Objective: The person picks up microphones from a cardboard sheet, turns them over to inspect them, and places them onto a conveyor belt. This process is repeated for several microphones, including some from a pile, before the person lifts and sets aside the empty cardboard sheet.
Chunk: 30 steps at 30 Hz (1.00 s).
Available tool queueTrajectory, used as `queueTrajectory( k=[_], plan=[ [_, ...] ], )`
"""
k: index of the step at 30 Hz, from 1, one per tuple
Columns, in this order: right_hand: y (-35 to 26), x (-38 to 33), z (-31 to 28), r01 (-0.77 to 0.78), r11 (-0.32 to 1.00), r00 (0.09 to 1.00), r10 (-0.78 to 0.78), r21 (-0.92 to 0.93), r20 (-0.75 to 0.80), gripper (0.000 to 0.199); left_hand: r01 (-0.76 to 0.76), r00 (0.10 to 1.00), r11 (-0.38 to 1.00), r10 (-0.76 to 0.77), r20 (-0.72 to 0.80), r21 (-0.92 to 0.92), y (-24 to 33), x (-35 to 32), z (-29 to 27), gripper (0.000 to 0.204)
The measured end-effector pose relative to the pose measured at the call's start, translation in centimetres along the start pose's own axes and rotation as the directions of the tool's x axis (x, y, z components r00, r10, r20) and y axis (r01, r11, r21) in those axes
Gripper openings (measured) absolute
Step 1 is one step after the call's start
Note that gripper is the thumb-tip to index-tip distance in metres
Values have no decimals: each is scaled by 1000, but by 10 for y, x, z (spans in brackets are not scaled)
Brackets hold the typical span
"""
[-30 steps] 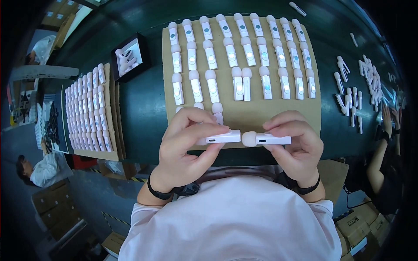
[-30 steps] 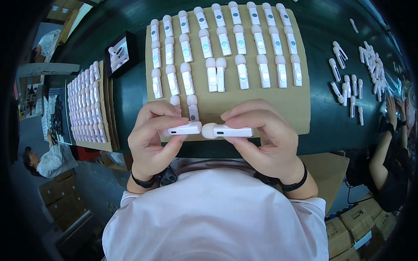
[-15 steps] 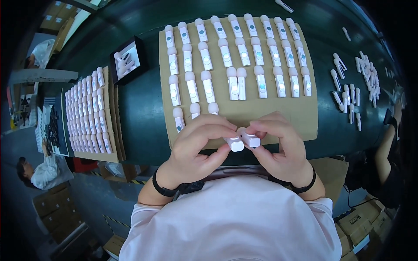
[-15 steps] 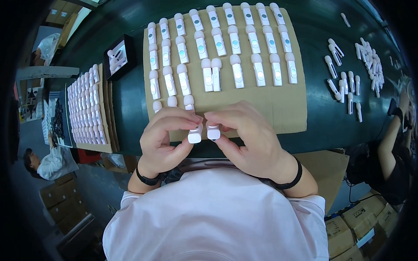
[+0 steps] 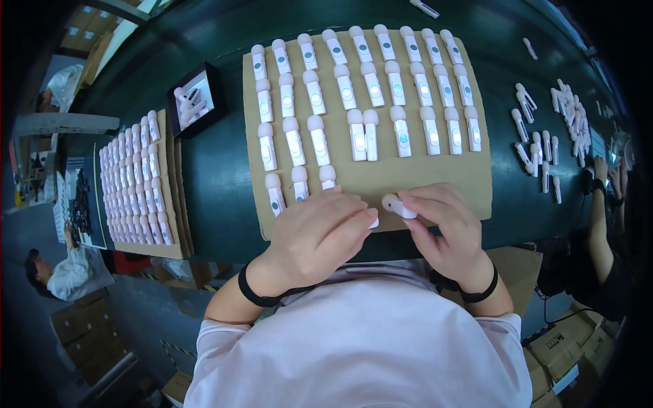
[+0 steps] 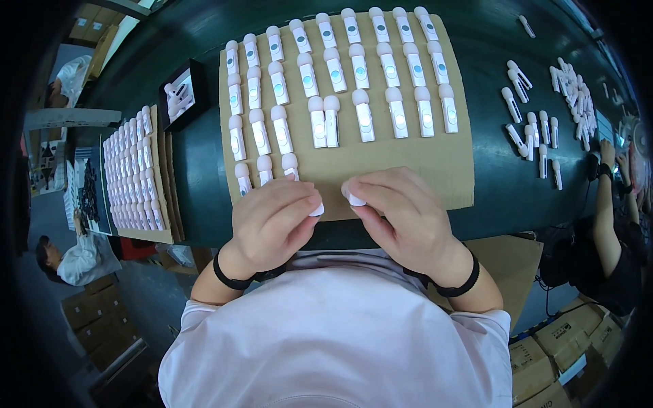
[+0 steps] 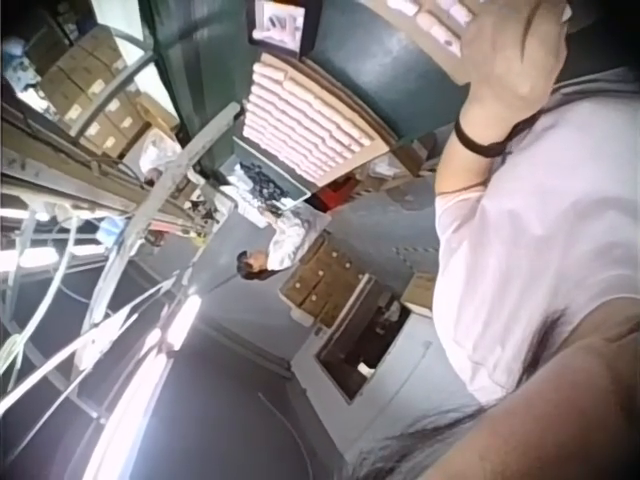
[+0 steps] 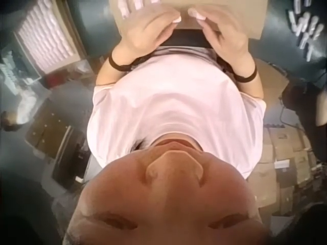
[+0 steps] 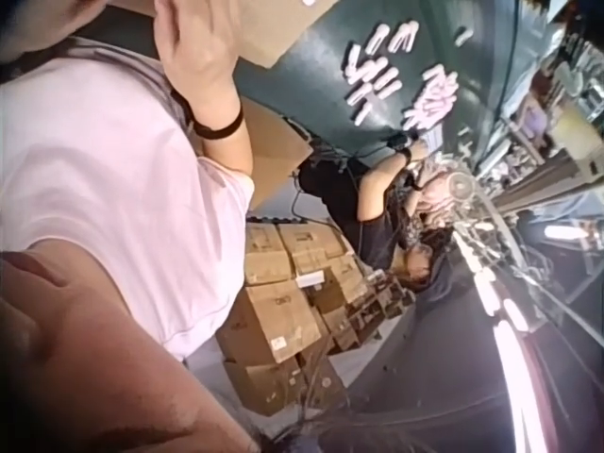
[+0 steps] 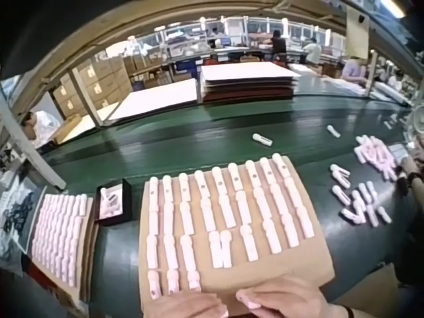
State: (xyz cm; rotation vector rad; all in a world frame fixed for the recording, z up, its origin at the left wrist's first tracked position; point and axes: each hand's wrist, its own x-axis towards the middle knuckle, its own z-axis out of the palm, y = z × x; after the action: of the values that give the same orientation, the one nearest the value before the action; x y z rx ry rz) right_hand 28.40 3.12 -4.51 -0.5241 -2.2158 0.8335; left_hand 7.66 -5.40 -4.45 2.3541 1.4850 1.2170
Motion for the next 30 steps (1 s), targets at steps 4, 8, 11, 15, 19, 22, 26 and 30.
queueTrajectory(
  k=[4,8,11,15,19,22,26,30],
  plan=[
    [3,-3,6,85,990,996,-86,-110,-5,28,-108,994,982,104,28,153,0,-1,7,18],
    [4,-13,10,159,958,985,-136,-237,110,23,-149,984,968,126,127,200,2,-11,14,11],
    [5,-19,11,201,936,973,-156,-289,169,20,-172,968,964,128,214,202,-1,-17,11,11],
    [8,-19,11,217,927,963,-152,-306,223,22,-177,960,963,123,251,203,-3,-16,10,11],
    [10,-9,17,189,931,977,-148,-311,152,21,-131,973,966,82,215,222,-5,-12,13,12],
    [11,-4,19,158,934,983,-118,-322,139,20,-98,981,965,52,188,244,-7,-10,14,14],
    [9,-4,16,143,933,984,-100,-331,145,25,-77,984,965,34,172,251,-8,-10,16,15],
    [3,7,-6,118,945,981,-65,-305,181,29,-75,985,971,37,167,225,-11,-12,15,16]
  ],
)
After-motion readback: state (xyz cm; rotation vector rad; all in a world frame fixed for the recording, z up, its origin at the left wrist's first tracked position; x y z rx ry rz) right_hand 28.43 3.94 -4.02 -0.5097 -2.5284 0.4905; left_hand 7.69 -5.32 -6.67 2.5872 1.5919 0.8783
